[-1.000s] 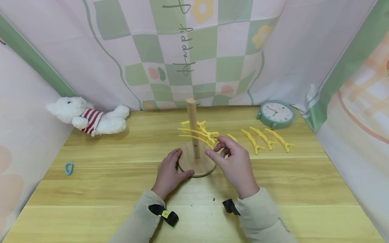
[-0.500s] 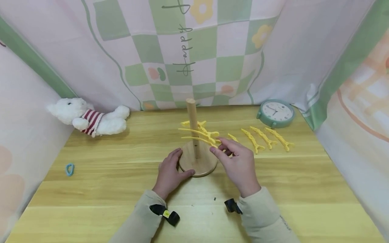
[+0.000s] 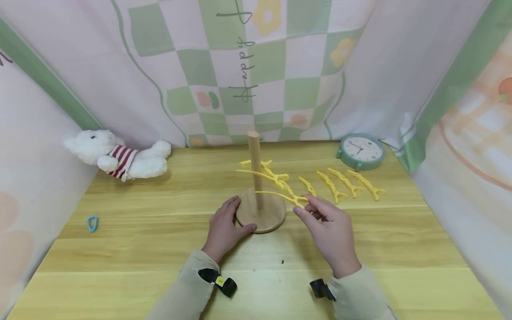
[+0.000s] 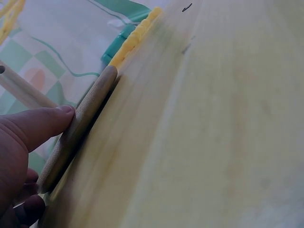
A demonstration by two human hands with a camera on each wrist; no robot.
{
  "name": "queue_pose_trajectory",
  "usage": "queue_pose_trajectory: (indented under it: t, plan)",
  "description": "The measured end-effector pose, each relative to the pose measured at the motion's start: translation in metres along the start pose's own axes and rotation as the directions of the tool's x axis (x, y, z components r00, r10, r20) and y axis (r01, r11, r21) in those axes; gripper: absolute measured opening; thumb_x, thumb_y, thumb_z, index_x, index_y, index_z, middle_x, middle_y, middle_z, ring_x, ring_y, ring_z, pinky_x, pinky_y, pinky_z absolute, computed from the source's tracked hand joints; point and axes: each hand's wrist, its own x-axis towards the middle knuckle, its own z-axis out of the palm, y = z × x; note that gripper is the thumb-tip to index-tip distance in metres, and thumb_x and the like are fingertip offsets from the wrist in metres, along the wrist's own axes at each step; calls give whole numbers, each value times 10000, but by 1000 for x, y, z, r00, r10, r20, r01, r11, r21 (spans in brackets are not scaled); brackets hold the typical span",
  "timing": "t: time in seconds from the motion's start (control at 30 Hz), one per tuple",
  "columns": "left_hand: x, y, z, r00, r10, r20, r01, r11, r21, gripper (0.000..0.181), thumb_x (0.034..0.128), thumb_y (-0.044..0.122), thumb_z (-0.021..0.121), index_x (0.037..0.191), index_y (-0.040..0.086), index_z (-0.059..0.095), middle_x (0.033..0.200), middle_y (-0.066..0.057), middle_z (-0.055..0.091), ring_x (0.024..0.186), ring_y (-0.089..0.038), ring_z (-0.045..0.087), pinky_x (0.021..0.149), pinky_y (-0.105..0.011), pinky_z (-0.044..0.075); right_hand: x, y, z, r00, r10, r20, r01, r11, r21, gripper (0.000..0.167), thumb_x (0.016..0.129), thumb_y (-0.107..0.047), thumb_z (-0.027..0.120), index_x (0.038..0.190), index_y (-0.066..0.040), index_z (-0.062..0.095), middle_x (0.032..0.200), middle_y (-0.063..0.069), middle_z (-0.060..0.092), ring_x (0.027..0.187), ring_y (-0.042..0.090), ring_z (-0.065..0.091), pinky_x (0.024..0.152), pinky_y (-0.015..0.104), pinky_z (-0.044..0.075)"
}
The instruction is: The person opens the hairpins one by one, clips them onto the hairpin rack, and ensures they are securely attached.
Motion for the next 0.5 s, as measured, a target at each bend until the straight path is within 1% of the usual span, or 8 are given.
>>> queue_pose_trajectory:
  t: [0.1, 0.23, 0.37, 0.5]
  plan:
    - [0, -1, 0, 1000, -2, 3, 2, 1000, 4, 915, 798, 504, 813, 1509, 66, 438, 1578, -68, 394, 1375, -357, 431, 1075, -544, 307, -6, 5, -6, 1000, 17, -26, -17, 1000, 4, 316, 841, -106, 821, 1130, -2, 751, 832, -142, 671, 705, 15, 596, 596, 126, 476]
    - [1, -1, 0, 1000, -9, 7, 9, 1000, 2, 918, 798, 500, 815, 1512, 68, 434, 1581, -67, 390, 1382, -354, 425, 1086, -543, 300, -12, 12, -12, 999, 28, -44, -29, 1000, -4, 306, 835, -86, 821, 1122, 0, 753, 818, -153, 671, 683, 23, 595, 577, 130, 471]
    - [1, -1, 0, 1000, -11, 1, 11, 1000, 8, 918, 793, 494, 821, 1507, 61, 440, 1577, -72, 396, 1376, -356, 432, 1067, -535, 311, -17, 19, -19, 997, 60, -52, -61, 998, -12, 385, 833, -99, 826, 1186, 17, 723, 824, -174, 670, 697, 10, 599, 608, 108, 477]
    - [1, 0, -1, 1000, -10, -1, 10, 1000, 22, 922, 791, 498, 821, 1506, 57, 441, 1575, -75, 399, 1368, -355, 440, 1048, -529, 322, -21, 24, -27, 990, 127, -57, -128, 992, -16, 462, 839, -138, 828, 1253, 10, 687, 831, -176, 673, 709, 11, 593, 625, 98, 473]
